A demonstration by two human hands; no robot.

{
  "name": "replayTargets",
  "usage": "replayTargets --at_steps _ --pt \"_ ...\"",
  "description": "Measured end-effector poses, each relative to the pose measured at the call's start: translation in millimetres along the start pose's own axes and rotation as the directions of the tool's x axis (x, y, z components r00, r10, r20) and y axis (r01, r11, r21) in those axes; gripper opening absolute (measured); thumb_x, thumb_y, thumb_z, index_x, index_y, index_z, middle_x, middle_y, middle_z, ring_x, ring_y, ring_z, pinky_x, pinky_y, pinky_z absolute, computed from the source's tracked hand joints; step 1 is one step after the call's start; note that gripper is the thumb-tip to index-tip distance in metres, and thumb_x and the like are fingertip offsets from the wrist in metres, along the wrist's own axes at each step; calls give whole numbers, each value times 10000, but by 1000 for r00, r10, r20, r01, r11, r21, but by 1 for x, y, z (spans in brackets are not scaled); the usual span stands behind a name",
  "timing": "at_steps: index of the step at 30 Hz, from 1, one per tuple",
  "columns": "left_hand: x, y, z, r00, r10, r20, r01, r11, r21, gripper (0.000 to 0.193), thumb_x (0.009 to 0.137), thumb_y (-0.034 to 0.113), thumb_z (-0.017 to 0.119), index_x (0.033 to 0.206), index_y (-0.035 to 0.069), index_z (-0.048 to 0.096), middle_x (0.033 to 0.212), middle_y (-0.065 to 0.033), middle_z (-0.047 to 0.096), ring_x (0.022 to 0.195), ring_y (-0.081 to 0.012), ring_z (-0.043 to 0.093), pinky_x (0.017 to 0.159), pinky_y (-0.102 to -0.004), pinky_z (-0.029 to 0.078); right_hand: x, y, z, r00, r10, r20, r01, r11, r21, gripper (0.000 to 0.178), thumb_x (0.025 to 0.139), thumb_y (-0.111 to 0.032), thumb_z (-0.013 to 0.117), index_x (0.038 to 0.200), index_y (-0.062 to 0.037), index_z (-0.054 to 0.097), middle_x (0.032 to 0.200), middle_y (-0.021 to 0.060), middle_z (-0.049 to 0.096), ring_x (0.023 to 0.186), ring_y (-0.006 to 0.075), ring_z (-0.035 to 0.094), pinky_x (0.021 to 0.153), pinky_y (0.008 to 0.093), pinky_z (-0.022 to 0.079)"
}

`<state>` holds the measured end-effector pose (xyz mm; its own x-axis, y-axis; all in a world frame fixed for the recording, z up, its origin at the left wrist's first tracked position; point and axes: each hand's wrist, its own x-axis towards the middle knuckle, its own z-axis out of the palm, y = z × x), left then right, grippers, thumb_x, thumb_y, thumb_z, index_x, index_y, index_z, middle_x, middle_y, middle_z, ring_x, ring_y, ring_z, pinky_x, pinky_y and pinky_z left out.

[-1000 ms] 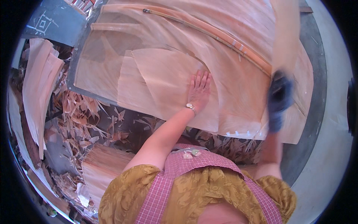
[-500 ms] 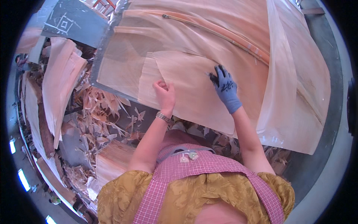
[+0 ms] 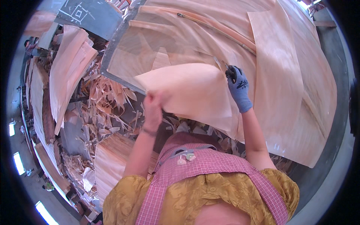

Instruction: The person uses a utility knife to cut thin sheets of wood veneer on a workbench, removing small strips and trimming the edges.

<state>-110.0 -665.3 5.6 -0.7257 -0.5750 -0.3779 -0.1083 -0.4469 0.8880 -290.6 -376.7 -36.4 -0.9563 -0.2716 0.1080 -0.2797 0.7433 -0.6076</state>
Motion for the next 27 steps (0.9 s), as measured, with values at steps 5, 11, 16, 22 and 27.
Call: replayTargets --at_steps 5,11,16,22,27 --pt "-27 32 -224 996 -10 85 38 941 -336 256 955 285 602 1113 85 628 1084 -61 675 956 -182 646 899 -391 522 -20 -6 25 973 -187 133 205 969 -138 732 821 -434 750 1375 -29 497 1401 190 510 1253 394 502 975 455 489" --pt "-68 100 -278 912 10 -411 -127 958 -259 352 966 325 583 1222 84 606 1217 -73 664 1110 -209 623 960 -396 501 -34 -47 36 917 2 399 157 917 -366 916 766 -481 775 1449 -13 382 1378 206 481 1235 398 497 881 478 523" --pt "-65 78 -345 899 39 -436 -173 946 -273 349 968 321 582 1233 96 608 1232 -58 660 1130 -216 617 969 -398 482 -45 -26 52 932 -36 360 115 973 -199 806 787 -402 782 1410 -39 422 1294 181 516 1185 405 508 858 486 519" --pt "-60 58 -352 898 24 -439 -161 947 -278 293 962 313 599 1152 94 642 1173 -49 683 1086 -203 628 930 -384 486 -34 -41 39 974 -98 205 148 958 -245 956 763 -510 780 1468 -21 361 1304 230 491 1243 418 457 985 488 461" --pt "-57 58 -338 919 16 -395 -125 960 -251 316 954 319 630 1165 83 630 1174 -42 684 1059 -183 648 897 -344 514 -15 -46 49 944 47 327 50 958 -283 1083 705 -578 802 1484 15 340 1345 281 441 1272 439 436 1013 495 449"
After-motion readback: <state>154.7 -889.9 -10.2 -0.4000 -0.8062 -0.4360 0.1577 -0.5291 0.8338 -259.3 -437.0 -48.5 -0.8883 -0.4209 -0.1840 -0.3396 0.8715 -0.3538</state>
